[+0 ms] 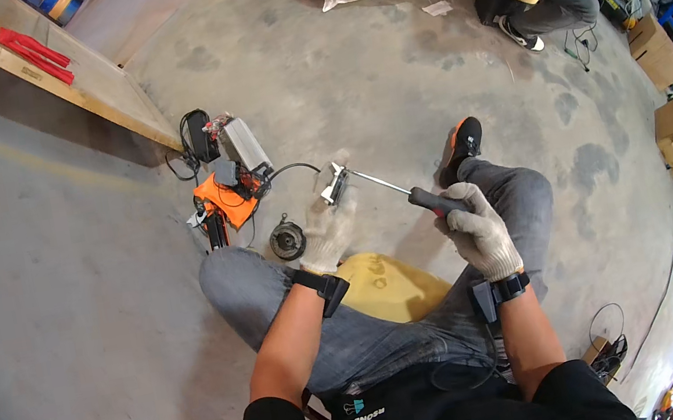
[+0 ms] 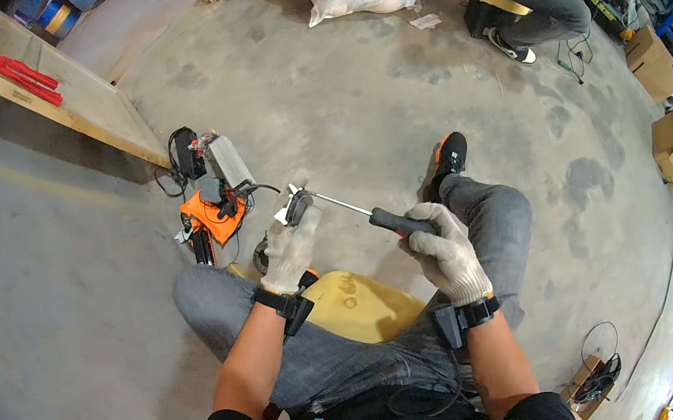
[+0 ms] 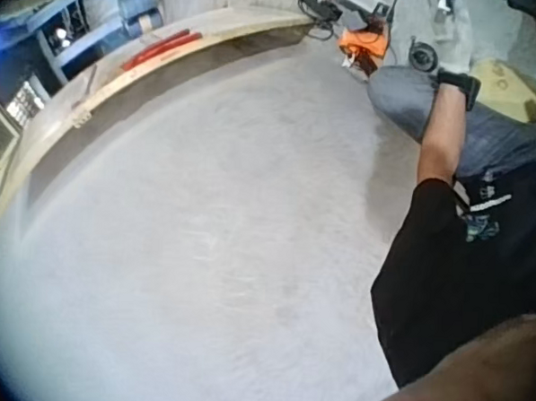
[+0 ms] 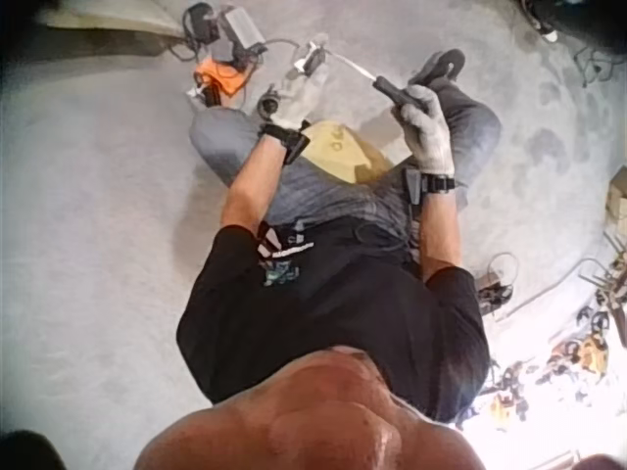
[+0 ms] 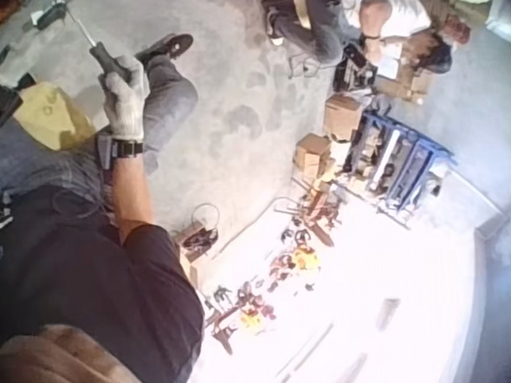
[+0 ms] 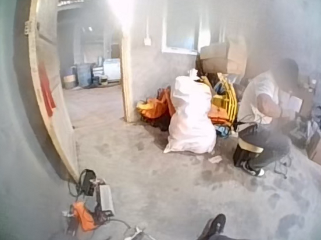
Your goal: Repairing a motorcycle dashboard component by unscrewing a metal bracket from the housing.
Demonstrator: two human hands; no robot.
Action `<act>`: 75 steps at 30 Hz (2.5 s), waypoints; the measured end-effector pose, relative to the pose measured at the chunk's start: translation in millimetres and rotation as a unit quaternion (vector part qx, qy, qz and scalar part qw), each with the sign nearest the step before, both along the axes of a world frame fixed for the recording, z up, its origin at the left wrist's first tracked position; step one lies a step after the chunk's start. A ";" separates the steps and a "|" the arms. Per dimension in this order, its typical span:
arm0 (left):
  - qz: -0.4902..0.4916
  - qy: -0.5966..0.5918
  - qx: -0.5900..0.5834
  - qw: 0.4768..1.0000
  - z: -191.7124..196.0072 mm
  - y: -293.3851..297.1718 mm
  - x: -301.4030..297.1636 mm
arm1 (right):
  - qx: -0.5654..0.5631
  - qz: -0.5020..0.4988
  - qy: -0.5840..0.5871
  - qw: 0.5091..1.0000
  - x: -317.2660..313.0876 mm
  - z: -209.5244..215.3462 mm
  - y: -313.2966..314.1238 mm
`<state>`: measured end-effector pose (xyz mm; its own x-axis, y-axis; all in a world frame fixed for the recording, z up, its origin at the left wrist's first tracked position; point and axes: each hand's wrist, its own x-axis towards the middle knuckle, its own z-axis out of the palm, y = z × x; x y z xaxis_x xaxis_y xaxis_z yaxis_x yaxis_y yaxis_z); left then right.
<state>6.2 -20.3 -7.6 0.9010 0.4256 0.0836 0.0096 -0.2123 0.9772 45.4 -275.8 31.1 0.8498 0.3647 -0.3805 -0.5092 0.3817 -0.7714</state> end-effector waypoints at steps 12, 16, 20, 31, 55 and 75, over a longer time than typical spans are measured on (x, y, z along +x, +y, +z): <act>0.013 0.088 -0.014 0.996 19.9 -7.5 0.0 | 0.000 -0.034 0.044 0.998 8.2 -10.4 0.8; -0.009 0.127 -0.003 0.992 19.9 -2.1 -2.2 | -0.025 0.037 0.071 0.996 13.1 -15.0 -10.1; 0.000 0.005 -0.027 1.000 5.8 -0.5 -0.3 | -0.018 0.039 0.049 0.998 10.7 -27.6 -9.5; 0.008 0.079 -0.267 0.960 15.7 10.6 0.4 | 0.012 0.013 0.130 0.991 12.4 -25.9 -14.2; -0.132 0.152 -0.380 0.903 6.3 23.6 -4.0 | -0.081 0.037 0.117 0.989 15.6 -25.4 -17.2; -0.169 0.167 -0.192 0.952 -14.5 24.0 -7.3 | -0.196 0.081 0.077 0.974 23.5 -16.1 -21.5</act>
